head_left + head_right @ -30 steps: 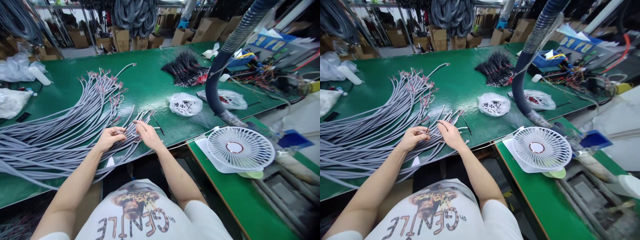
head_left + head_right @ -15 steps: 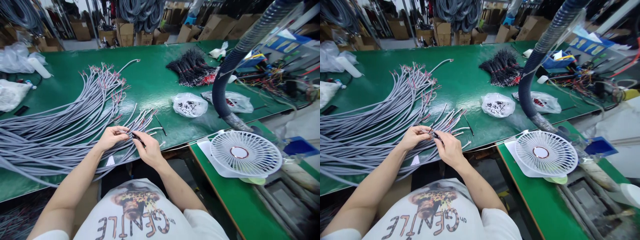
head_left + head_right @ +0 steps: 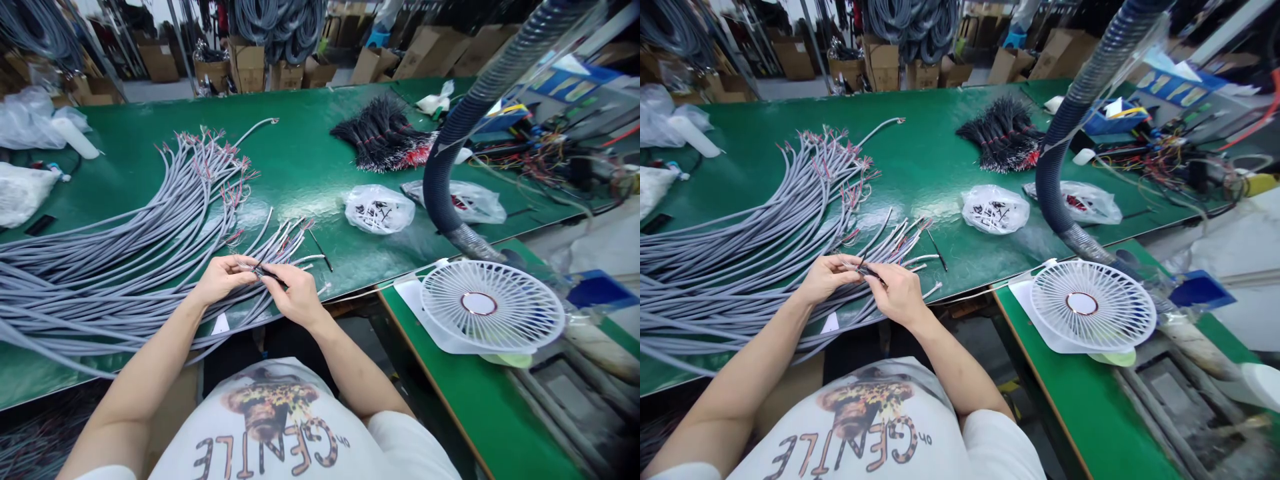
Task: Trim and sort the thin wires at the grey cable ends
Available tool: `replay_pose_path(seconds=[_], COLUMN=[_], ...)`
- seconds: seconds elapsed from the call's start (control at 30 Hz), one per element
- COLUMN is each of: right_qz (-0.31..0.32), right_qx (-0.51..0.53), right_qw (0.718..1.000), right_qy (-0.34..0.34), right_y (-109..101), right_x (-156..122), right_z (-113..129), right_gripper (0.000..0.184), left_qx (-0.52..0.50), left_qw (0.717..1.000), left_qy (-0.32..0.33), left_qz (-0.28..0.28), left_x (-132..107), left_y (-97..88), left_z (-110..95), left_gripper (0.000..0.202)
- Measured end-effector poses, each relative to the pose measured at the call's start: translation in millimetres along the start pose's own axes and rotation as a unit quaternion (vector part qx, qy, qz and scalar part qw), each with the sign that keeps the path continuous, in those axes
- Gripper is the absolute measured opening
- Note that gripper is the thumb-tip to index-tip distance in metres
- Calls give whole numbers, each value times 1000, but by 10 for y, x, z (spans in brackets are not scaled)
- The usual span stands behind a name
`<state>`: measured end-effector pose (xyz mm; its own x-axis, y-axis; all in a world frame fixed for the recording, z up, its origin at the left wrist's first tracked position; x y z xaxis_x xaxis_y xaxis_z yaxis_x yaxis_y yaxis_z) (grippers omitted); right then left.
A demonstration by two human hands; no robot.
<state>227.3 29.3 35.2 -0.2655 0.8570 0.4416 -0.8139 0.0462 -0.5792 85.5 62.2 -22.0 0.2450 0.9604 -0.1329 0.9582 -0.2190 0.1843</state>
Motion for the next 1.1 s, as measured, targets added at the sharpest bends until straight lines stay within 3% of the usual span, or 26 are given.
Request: replay_pose_path(seconds=[0.17, 0.3, 0.4, 0.53, 0.6, 0.9, 1.1], right_qz=[19, 22, 33, 50, 48, 20, 38], right_qx=[-14, 7, 10, 8, 11, 49, 54], right_qw=[999, 999, 999, 999, 999, 999, 998], right_qy=[-32, -29, -18, -12, -10, -2, 9], right_y=[-15, 13, 41, 66, 68, 66, 80], right_x=[10, 8, 30, 57, 60, 85, 95], right_z=[16, 1, -4, -3, -16, -125, -147], right_gripper=[24, 24, 26, 27, 26, 23, 21], left_qx=[56, 131, 194, 235, 205, 13, -27], left_qw=[997, 967, 937, 936, 944, 985, 986], left_qy=[44, 216, 290, 251, 237, 173, 160], left_qz=[19, -40, -27, 80, 100, 9, -25], left_x=[16, -5, -42, 27, 74, 280, 271], left_y=[-39, -197, -110, 198, 262, 32, 46], left_z=[-35, -433, -749, -842, -812, -431, -417], left_gripper=[38, 40, 32, 18, 12, 19, 22])
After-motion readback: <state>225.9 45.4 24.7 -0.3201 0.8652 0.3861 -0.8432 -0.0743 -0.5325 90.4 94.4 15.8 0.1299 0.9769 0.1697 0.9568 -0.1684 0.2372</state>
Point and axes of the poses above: each hand's wrist, its own x-axis towards the middle knuckle, its own y-axis out of the palm, z = x × y, the point moved 8 cm from there along x, towards the middle knuckle, and after that the axes turned 3 degrees about y, right-handed, at the moved point
